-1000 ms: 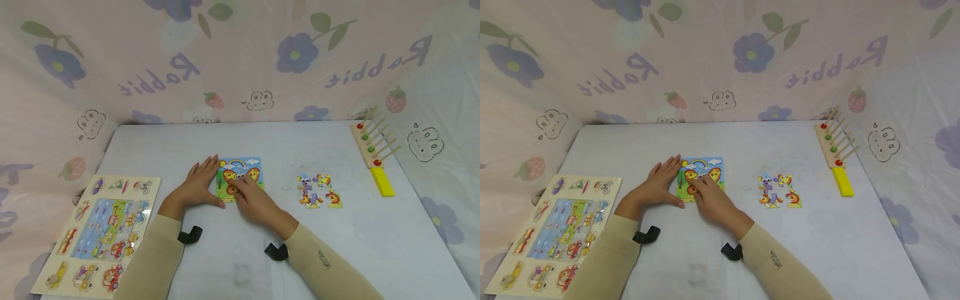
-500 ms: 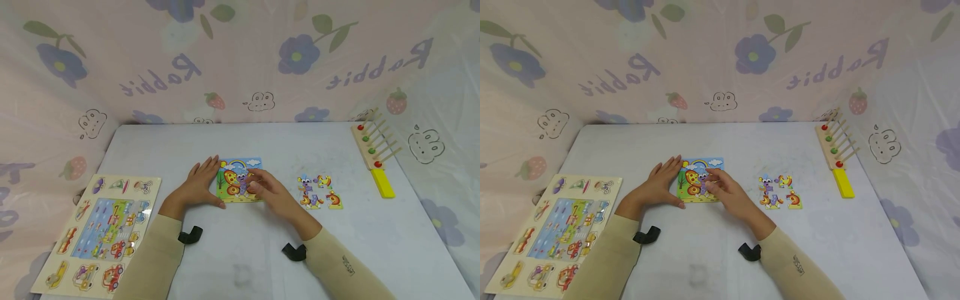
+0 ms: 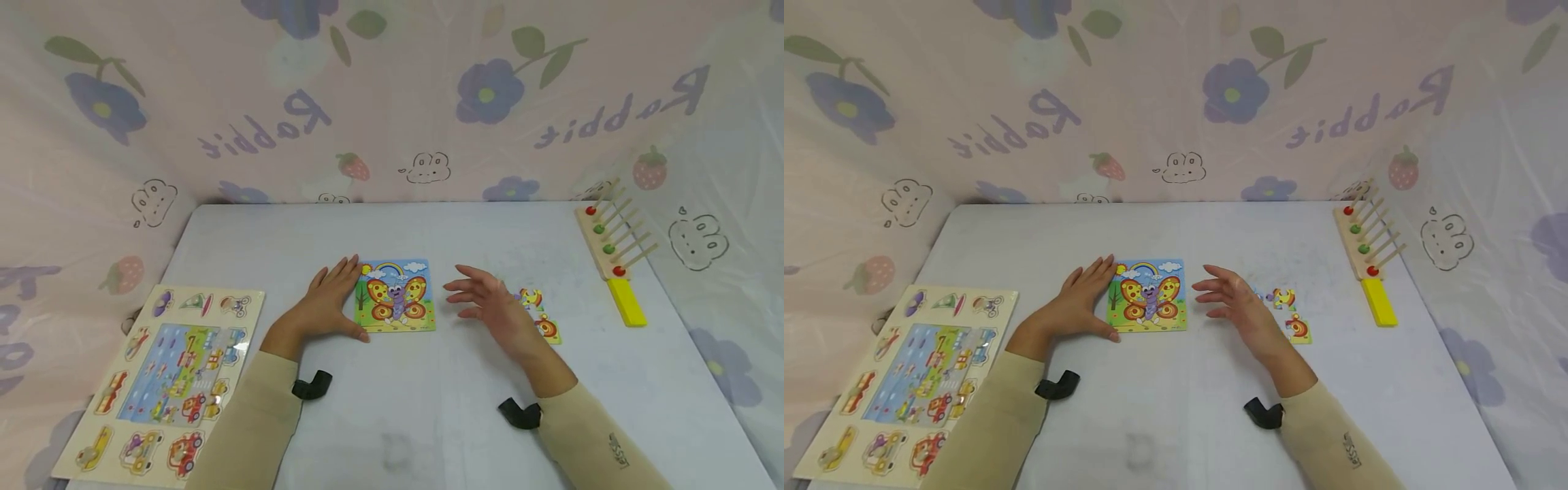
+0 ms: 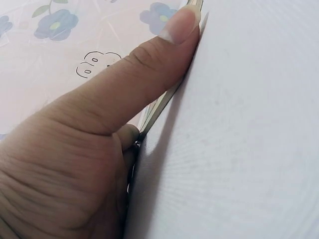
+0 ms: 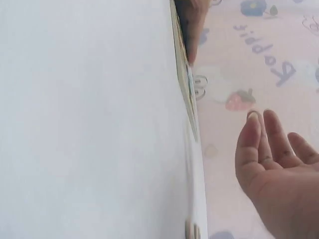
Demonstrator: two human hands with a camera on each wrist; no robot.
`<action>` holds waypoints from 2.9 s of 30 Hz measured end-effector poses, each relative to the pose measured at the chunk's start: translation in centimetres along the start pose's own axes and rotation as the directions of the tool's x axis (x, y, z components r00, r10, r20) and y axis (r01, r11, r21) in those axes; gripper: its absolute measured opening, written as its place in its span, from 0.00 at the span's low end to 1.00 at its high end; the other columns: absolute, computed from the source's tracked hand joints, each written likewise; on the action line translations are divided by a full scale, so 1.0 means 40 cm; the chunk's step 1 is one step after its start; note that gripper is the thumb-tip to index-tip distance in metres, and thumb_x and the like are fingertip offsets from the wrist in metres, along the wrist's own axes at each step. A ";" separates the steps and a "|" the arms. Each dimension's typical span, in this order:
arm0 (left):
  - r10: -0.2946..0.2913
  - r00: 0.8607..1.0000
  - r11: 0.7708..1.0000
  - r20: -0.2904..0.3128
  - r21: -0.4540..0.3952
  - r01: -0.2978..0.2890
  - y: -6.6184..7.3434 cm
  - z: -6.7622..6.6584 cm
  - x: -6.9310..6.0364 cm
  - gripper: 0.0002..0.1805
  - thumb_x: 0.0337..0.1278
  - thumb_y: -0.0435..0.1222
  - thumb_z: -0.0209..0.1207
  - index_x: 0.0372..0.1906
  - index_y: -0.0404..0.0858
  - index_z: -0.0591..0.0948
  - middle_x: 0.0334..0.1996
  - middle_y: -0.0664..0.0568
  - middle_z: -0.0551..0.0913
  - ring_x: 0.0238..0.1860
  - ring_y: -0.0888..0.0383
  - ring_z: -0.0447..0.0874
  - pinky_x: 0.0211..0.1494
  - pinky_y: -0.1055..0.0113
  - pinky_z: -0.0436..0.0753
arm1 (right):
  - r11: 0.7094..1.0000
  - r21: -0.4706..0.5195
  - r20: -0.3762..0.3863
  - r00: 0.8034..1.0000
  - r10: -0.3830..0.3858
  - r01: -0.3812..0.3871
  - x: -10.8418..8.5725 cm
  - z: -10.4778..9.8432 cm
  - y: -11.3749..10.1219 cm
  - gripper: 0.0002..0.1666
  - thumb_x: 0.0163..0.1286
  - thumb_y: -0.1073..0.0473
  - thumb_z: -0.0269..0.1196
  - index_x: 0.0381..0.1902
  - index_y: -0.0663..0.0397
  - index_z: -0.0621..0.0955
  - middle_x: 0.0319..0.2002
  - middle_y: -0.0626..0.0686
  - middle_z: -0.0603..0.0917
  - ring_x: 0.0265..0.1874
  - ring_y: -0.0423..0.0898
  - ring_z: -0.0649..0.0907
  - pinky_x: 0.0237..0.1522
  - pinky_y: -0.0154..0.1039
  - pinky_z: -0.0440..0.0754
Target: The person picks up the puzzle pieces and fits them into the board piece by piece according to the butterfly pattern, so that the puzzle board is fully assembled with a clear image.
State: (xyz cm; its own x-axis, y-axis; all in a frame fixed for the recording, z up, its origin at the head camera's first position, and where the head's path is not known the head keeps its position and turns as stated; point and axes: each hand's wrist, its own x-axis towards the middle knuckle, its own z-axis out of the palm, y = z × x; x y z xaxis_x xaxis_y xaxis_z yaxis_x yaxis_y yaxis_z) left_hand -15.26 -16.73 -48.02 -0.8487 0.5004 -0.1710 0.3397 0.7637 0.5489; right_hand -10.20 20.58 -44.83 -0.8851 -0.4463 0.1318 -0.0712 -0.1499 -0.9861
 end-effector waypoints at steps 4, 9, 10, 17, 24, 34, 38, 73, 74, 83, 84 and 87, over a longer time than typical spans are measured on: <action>-0.003 1.000 1.000 -0.002 0.006 0.003 0.000 0.001 0.001 0.84 0.34 0.68 0.84 0.90 0.39 0.46 0.89 0.54 0.36 0.87 0.53 0.27 0.84 0.48 0.28 | 0.998 0.045 -0.042 0.998 -0.051 0.053 -0.027 -0.056 0.004 0.47 0.88 0.31 0.36 0.86 0.61 0.62 0.69 0.63 0.79 0.66 0.60 0.79 0.60 0.50 0.80; -0.017 1.000 1.000 0.002 0.008 0.017 0.003 -0.001 0.000 0.84 0.35 0.67 0.84 0.90 0.40 0.46 0.89 0.54 0.36 0.87 0.53 0.27 0.84 0.49 0.27 | 0.983 0.122 -0.093 0.988 -0.126 0.137 -0.052 -0.120 0.006 0.46 0.89 0.33 0.35 0.86 0.61 0.61 0.71 0.63 0.79 0.67 0.60 0.78 0.63 0.49 0.78; -0.018 1.000 1.000 0.001 0.007 0.018 0.003 -0.001 0.000 0.84 0.35 0.67 0.84 0.90 0.40 0.46 0.89 0.54 0.36 0.87 0.53 0.27 0.84 0.49 0.27 | 0.980 0.131 -0.108 0.985 -0.136 0.150 -0.055 -0.130 0.004 0.46 0.89 0.33 0.35 0.86 0.60 0.61 0.71 0.63 0.79 0.68 0.60 0.78 0.64 0.48 0.78; -0.016 1.000 1.000 0.000 0.017 0.016 0.003 0.000 -0.001 0.84 0.34 0.67 0.84 0.90 0.40 0.46 0.89 0.53 0.36 0.87 0.53 0.27 0.84 0.49 0.28 | 0.972 0.127 -0.218 0.962 -0.165 0.196 -0.074 -0.175 0.000 0.44 0.90 0.36 0.38 0.85 0.64 0.60 0.69 0.63 0.80 0.67 0.60 0.77 0.65 0.49 0.76; -0.010 1.000 1.000 -0.002 0.018 0.010 0.000 0.001 0.001 0.84 0.34 0.68 0.83 0.90 0.40 0.46 0.89 0.53 0.36 0.87 0.53 0.27 0.84 0.48 0.28 | 0.988 -0.151 -0.339 0.940 -0.035 -0.018 -0.084 -0.202 0.017 0.33 0.91 0.50 0.47 0.84 0.61 0.64 0.68 0.64 0.79 0.65 0.56 0.78 0.64 0.40 0.78; -0.020 1.000 1.000 0.001 0.019 0.020 -0.001 0.001 0.000 0.84 0.34 0.69 0.83 0.90 0.41 0.46 0.89 0.54 0.36 0.87 0.54 0.27 0.84 0.49 0.27 | 0.653 -0.713 -0.218 0.966 0.139 -0.254 -0.074 -0.203 0.036 0.38 0.75 0.53 0.75 0.76 0.62 0.76 0.70 0.59 0.74 0.63 0.56 0.75 0.65 0.50 0.72; -0.016 1.000 1.000 -0.001 0.022 0.016 -0.001 0.002 0.002 0.85 0.33 0.69 0.83 0.90 0.40 0.46 0.89 0.53 0.37 0.87 0.53 0.27 0.84 0.48 0.28 | 0.637 -0.729 -0.213 0.967 0.136 -0.250 -0.071 -0.194 0.037 0.34 0.74 0.56 0.76 0.71 0.67 0.79 0.69 0.62 0.72 0.66 0.61 0.73 0.65 0.60 0.71; -0.015 1.000 1.000 -0.007 0.010 0.015 -0.002 0.004 0.003 0.85 0.32 0.69 0.83 0.90 0.40 0.47 0.89 0.55 0.37 0.87 0.54 0.27 0.84 0.48 0.28 | 0.899 -0.418 -0.270 0.963 0.014 -0.131 -0.018 -0.032 0.065 0.09 0.79 0.65 0.69 0.53 0.64 0.88 0.34 0.59 0.87 0.26 0.51 0.83 0.22 0.35 0.80; -0.015 1.000 1.000 -0.007 0.009 0.015 -0.003 0.004 0.002 0.85 0.32 0.69 0.83 0.90 0.40 0.47 0.89 0.55 0.37 0.87 0.54 0.27 0.84 0.48 0.28 | 0.901 -0.415 -0.256 0.967 0.019 -0.127 -0.014 -0.021 0.068 0.09 0.80 0.65 0.68 0.54 0.64 0.88 0.34 0.59 0.87 0.26 0.51 0.83 0.24 0.35 0.81; -0.016 1.000 1.000 -0.006 0.013 0.016 -0.003 0.005 0.002 0.84 0.33 0.70 0.83 0.90 0.40 0.47 0.89 0.54 0.37 0.87 0.55 0.27 0.84 0.48 0.28 | 0.936 -0.331 -0.214 0.975 0.052 -0.123 0.042 0.064 0.084 0.08 0.80 0.67 0.67 0.52 0.65 0.85 0.38 0.61 0.87 0.31 0.51 0.84 0.32 0.36 0.84; -0.017 1.000 1.000 -0.005 0.014 0.017 -0.002 0.005 0.002 0.84 0.33 0.70 0.83 0.90 0.40 0.46 0.89 0.54 0.37 0.87 0.54 0.27 0.84 0.48 0.28 | 0.937 -0.328 -0.213 0.976 0.054 -0.123 0.049 0.070 0.088 0.08 0.80 0.67 0.67 0.52 0.65 0.85 0.38 0.61 0.87 0.31 0.52 0.84 0.32 0.36 0.84; -0.016 1.000 1.000 -0.003 0.011 0.016 0.001 0.002 0.001 0.84 0.33 0.70 0.83 0.90 0.40 0.47 0.89 0.54 0.37 0.87 0.54 0.27 0.84 0.48 0.28 | 0.943 -0.312 -0.202 0.978 0.054 -0.117 0.070 0.085 0.096 0.08 0.81 0.66 0.65 0.53 0.65 0.85 0.39 0.62 0.87 0.31 0.52 0.84 0.32 0.36 0.83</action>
State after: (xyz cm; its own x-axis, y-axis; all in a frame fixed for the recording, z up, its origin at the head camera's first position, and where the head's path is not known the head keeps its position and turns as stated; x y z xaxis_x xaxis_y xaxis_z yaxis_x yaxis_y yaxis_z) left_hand -15.24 -16.64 -48.07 -0.8552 0.4869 -0.1776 0.3304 0.7762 0.5370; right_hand -11.37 15.75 -47.92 -0.9622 -0.2666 0.0551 -0.1075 0.1863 -0.9766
